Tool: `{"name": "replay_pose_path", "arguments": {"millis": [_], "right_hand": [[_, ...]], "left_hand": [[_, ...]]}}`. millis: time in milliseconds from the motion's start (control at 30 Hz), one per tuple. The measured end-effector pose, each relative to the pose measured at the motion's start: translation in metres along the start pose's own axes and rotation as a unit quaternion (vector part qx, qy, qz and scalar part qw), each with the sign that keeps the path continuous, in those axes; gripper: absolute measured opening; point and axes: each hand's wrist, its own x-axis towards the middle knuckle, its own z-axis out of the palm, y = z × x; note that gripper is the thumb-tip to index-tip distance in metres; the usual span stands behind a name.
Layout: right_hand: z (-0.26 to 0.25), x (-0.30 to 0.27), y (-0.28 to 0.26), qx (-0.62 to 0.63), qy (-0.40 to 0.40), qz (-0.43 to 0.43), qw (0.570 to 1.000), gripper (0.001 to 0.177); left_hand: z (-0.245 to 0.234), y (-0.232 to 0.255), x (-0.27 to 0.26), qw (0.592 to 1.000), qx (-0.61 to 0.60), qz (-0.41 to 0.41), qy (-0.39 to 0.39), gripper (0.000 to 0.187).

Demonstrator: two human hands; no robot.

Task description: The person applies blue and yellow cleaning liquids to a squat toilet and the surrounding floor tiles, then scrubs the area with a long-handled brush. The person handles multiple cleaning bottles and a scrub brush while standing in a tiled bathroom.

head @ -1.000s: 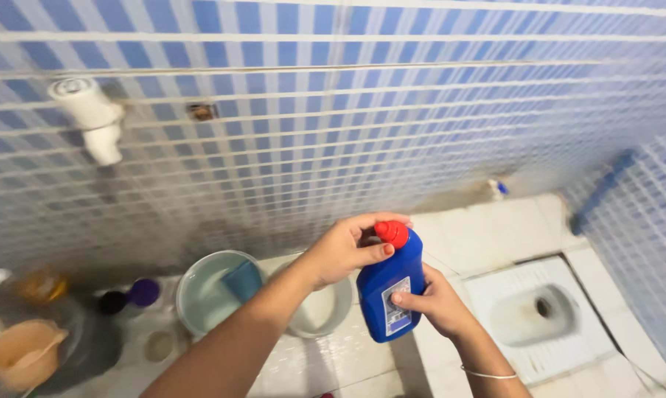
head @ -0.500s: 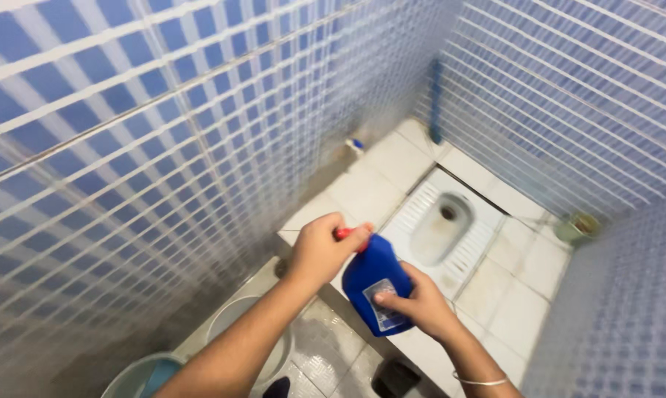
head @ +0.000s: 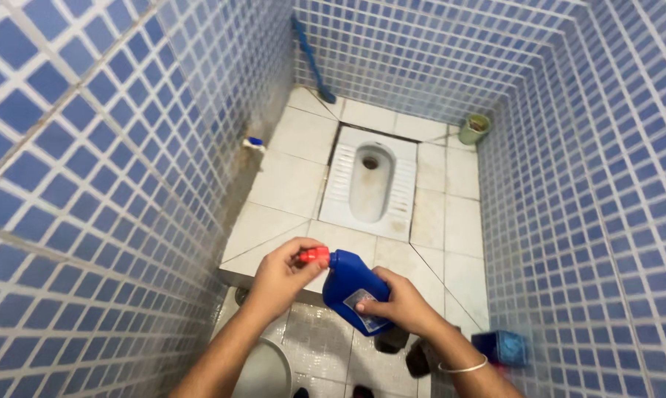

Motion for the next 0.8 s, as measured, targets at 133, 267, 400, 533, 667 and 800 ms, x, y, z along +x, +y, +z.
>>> {"name": "replay_pose_path", "arguments": {"millis": [133,267,400,533,667,800], "right_hand": [[-0.013,-0.009,0.010,-0.053,0.034,0.000,0.998,0.040],[-0.036,-0.012,0.036,-0.097,0.090,0.043,0.990,0.041],[-0.082,-0.010,0.083,-0.137,0.134,0.108,0.976,0.044],[-0.149,-0.010,0.140,-0.156,0.158,0.171,0.960,0.045],[-0.226,-0.006,0.188,-0.247,0.185,0.243,0.920,0.054],[-0.293,-0.002,0.213,-0.320,0.187,0.264,0.890,0.062]], "left_hand": [[0.011,-0.009,0.020,0.995,0.019,-0.090,0.045,0.029],[0.026,-0.015,0.042,0.978,-0.034,-0.176,0.106,0.044],[0.037,-0.026,0.059,0.963,-0.096,-0.223,0.115,0.044],[0.047,-0.049,0.066,0.928,-0.182,-0.286,0.156,0.033],[0.055,-0.075,0.073,0.900,-0.222,-0.327,0.185,0.040],[0.065,-0.093,0.085,0.883,-0.230,-0.359,0.198,0.044]]}}
